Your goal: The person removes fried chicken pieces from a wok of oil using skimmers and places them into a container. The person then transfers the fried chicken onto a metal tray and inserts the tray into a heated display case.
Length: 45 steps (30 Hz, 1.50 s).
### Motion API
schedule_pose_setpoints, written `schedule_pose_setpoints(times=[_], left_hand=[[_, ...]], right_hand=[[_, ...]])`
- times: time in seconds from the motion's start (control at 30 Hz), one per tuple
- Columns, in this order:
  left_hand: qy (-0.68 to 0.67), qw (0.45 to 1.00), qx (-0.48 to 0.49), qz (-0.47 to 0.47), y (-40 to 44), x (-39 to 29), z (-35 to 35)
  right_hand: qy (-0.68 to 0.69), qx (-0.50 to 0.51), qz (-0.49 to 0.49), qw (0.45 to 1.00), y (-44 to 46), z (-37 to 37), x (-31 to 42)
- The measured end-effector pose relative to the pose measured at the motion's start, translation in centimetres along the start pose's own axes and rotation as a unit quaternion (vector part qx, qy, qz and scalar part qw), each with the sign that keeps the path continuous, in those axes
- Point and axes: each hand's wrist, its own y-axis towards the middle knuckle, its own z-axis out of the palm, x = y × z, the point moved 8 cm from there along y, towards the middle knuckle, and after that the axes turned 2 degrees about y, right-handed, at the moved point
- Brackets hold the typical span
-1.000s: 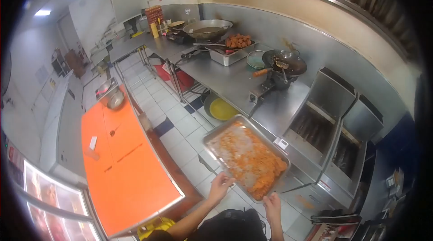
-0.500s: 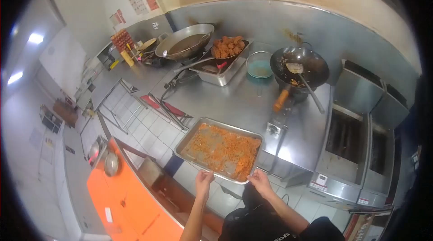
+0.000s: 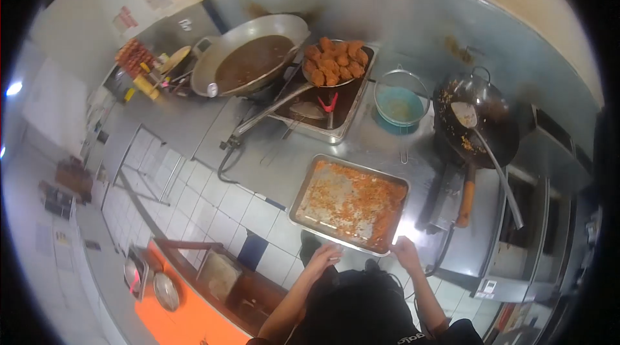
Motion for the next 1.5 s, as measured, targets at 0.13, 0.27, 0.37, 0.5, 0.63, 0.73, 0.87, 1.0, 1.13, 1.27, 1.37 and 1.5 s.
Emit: schedule_pose_setpoints(times=[0.13, 0.27, 0.37, 0.5, 0.63, 0.73, 0.87, 1.0, 1.13, 1.27, 1.37, 1.5], left_hand=[[0.140, 0.981, 0.134, -0.009, 2.1, -5.4, -5.5], [0.112, 0.986, 0.103, -0.070, 3.3, -12.4, -16.8], [0.108, 0.986, 0.083, -0.100, 4.2, -16.9, -23.5], [0.189, 0.974, 0.019, -0.123, 4.9, -22.7, -31.7], [0.228, 0.963, 0.046, -0.137, 5.5, -23.0, -35.6], [0.200, 0.972, -0.013, -0.119, 3.8, -25.4, -32.9], [0.117, 0.989, -0.023, -0.091, 4.1, -22.8, -33.6], [0.027, 0.993, -0.113, -0.015, 1.8, -18.5, -36.0], [0.213, 0.940, -0.254, -0.077, -2.1, -6.3, -42.8], [0.524, 0.806, -0.242, 0.132, -10.5, 4.2, -40.8], [0.253, 0.920, -0.241, -0.176, -15.9, 13.3, -41.4], [0.091, 0.916, -0.240, -0.308, -19.9, 17.7, -42.3]], right_hand=[[-0.095, -0.156, 0.088, 0.979, 0.1, -2.1, 5.4], [-0.003, -0.223, 0.053, 0.973, 5.8, -3.5, 16.7], [0.005, -0.210, 0.078, 0.975, 13.4, -4.3, 17.1], [-0.079, -0.218, 0.080, 0.969, 19.8, -4.4, 23.8], [0.004, -0.129, -0.070, 0.989, 19.6, -1.3, 30.6], [0.028, -0.075, 0.035, 0.996, 19.7, 1.4, 32.2], [0.079, -0.017, 0.051, 0.995, 22.5, 5.9, 31.3], [-0.045, 0.086, -0.008, 0.995, 25.7, 11.1, 31.0], [0.010, 0.273, 0.017, 0.962, 25.8, 17.9, 31.8], [-0.116, 0.433, 0.018, 0.894, 24.6, 24.7, 28.3], [-0.143, 0.490, -0.022, 0.860, 21.5, 29.4, 32.9], [-0.038, 0.546, -0.027, 0.836, 18.8, 38.5, 31.3]])
